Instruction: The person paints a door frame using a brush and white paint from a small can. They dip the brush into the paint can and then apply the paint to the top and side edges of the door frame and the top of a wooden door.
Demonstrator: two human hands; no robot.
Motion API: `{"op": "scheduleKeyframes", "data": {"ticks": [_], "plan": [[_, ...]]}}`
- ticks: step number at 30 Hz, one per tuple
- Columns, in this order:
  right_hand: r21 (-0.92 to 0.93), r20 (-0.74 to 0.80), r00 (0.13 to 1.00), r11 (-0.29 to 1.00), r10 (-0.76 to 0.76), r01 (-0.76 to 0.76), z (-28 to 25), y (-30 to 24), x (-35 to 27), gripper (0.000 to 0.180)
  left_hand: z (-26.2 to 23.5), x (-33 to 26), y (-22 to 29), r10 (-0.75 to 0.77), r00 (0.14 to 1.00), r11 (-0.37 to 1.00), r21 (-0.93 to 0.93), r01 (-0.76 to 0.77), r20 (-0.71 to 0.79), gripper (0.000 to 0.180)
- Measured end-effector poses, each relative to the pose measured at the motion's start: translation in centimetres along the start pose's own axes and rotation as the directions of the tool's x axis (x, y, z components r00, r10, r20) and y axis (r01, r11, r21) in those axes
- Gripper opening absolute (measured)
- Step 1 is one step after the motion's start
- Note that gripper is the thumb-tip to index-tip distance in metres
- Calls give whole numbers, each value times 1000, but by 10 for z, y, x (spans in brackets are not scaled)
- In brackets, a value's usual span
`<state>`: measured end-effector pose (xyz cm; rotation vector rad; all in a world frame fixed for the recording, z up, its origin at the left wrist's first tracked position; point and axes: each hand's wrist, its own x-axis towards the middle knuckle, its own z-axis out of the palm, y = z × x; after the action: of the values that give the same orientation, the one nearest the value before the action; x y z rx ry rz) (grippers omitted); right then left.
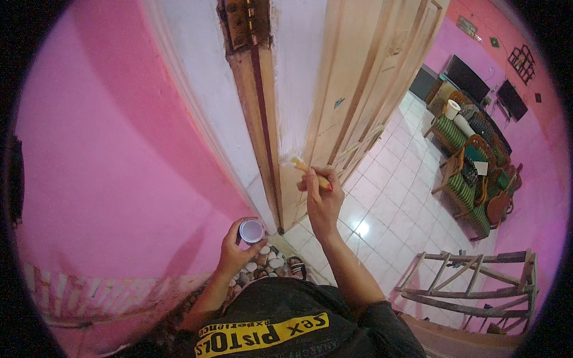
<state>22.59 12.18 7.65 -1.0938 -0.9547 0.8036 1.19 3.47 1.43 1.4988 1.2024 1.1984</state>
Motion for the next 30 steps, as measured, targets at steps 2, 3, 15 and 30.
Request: {"op": "scheduleKeyframes", "data": {"ticks": [2, 3, 15, 30], "plan": [[21, -21, 1000, 1000, -21, 22, 12, -24, 7, 19, -1, -2, -4, -49, 999, 999, 7, 49, 14, 65], [94, -26, 997, 992, -78, 80, 17, -34, 10, 18, -2, -3, -7, -23, 1000, 1000, 14, 23, -10, 64], [-71, 11, 999, 997, -33, 34, 0, -14, -2, 20, -8, -13, -14, -39, 999, 999, 25, 40, -20, 65], [-112, 46, 996, 991, -70, 75, -7, -41, 1, 19, -11, -16, -18, -25, 1000, 1000, -17, 25, 1, 65]]}}
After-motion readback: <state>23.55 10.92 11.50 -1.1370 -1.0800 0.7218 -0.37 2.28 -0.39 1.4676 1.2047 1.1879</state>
